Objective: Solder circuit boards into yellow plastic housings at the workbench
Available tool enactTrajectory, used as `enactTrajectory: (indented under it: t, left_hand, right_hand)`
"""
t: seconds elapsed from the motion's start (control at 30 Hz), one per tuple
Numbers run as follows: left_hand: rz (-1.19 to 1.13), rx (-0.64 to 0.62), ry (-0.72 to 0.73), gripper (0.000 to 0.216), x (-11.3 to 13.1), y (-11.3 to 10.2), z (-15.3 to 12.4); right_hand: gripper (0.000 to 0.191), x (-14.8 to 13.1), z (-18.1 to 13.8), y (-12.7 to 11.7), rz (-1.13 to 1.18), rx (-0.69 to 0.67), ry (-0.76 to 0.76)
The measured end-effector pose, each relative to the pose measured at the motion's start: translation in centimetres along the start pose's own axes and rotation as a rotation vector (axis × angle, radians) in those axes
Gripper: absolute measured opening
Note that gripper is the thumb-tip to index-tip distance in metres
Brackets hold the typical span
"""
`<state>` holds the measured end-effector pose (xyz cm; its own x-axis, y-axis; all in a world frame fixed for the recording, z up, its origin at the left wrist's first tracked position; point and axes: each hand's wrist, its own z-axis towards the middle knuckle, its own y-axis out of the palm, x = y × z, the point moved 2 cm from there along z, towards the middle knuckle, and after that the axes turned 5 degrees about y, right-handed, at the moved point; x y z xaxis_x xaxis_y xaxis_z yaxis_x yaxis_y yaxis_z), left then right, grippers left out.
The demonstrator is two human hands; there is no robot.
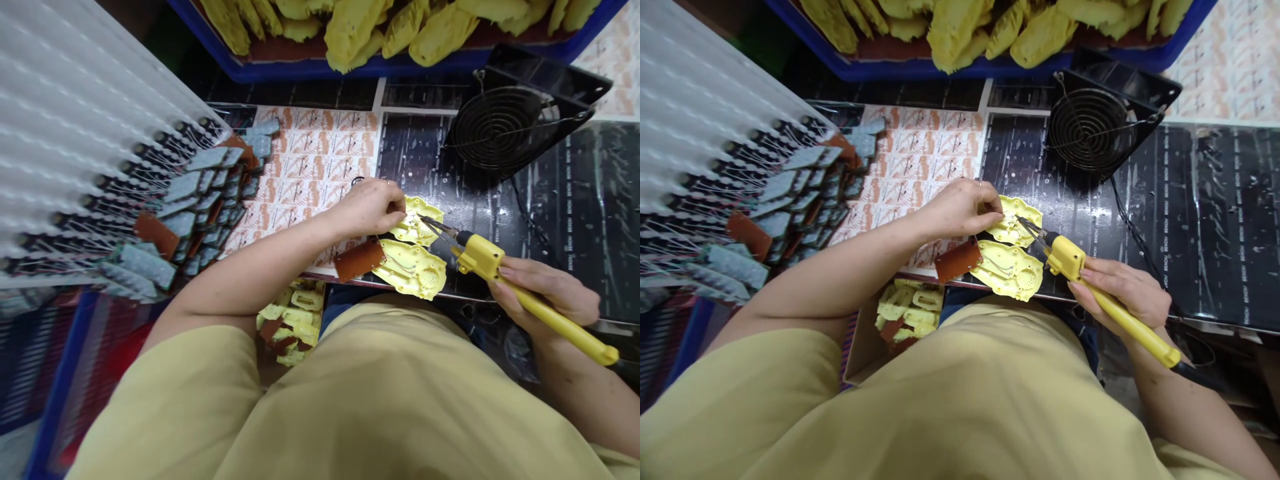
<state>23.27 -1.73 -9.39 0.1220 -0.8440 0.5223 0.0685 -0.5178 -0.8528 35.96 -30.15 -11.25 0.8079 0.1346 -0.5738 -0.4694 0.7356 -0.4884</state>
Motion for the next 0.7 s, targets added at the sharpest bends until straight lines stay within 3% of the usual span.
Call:
enactTrajectory:
  t: [0.3,0.53,0.7]
  left_hand:
    - [-0.019,-0.003,-0.031,0.020,0.1,0.1,0.3]
    - [-0.034,-0.024,-0.032,0.017,0.0,0.0,0.4]
    - [-0.046,-0.021,-0.031,0.017,-0.3,0.1,0.4]
  right_hand:
    - [0.023,0.7,1.6,0.1,-0.081,-0.149,-0.122]
    - [0.009,1.0,0.8,-0.6,-0.023,-0.081,-0.053]
    - [0.025,0.6,2.1,-0.2,-0.044,-0.146,-0.149]
